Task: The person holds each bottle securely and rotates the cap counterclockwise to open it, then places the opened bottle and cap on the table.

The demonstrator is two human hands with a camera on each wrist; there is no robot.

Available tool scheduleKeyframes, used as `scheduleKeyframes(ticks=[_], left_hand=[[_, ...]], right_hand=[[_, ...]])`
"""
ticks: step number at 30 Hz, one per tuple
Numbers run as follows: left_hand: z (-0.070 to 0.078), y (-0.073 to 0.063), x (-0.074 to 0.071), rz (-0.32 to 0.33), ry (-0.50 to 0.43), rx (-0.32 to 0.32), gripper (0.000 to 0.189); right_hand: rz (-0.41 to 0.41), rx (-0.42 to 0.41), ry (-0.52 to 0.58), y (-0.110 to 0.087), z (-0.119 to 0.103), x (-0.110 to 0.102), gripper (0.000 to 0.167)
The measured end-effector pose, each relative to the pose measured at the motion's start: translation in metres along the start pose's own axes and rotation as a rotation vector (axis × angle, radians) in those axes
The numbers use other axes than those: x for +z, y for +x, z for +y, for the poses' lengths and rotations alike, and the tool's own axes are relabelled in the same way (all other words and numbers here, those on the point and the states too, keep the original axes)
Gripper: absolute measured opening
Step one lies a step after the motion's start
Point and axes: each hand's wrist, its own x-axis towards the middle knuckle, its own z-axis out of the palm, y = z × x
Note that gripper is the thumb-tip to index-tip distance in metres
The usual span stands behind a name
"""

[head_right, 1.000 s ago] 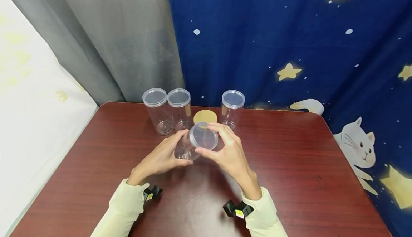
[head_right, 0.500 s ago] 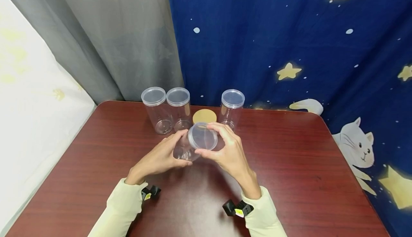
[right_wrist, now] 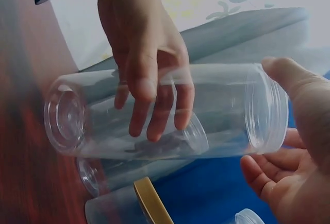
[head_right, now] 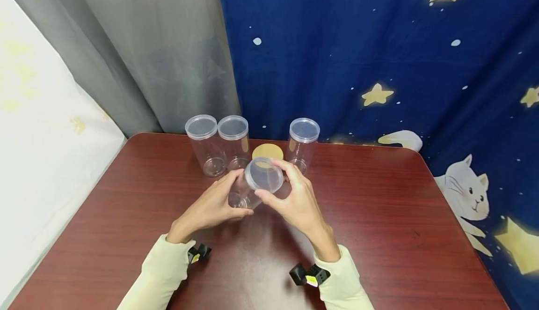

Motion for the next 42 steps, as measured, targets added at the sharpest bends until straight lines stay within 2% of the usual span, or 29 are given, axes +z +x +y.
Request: scheduleKeyframes(ticks=[5, 10, 14, 20, 29, 35, 42], left_hand=[[0.005, 0.001, 0.003, 0.052, 0.050, -0.001, 0.085], [0.009, 0.001, 0.003, 0.095, 0.100, 0.012, 0.086], [0.010, 0.001, 0.007, 0.106, 0.136, 0.033, 0.086], [0.011, 0.000, 0.010, 0.108, 0.156, 0.047, 0.084], [0.012, 0.000, 0.005, 0.059, 0.143, 0.079, 0.086], [0.011, -0.001, -0.003, 0.046, 0.134, 0.094, 0.086], [0.009, -0.002, -0.005, 0.012, 0.113, 0.086, 0.085]], right_hand=[[-0.001, 0.073, 0.075, 0.000, -0.005, 0.004, 0.072], [0.037, 0.076, 0.115, 0.000, -0.007, 0.008, 0.071], [0.068, 0.091, 0.089, -0.002, -0.008, 0.009, 0.073], [0.072, 0.101, 0.053, -0.003, -0.009, 0.010, 0.071], [0.137, 0.056, 0.075, -0.001, -0.008, 0.011, 0.069], [0.126, 0.018, 0.145, -0.001, -0.005, 0.010, 0.073], [0.107, -0.024, 0.229, -0.002, -0.003, 0.010, 0.077]])
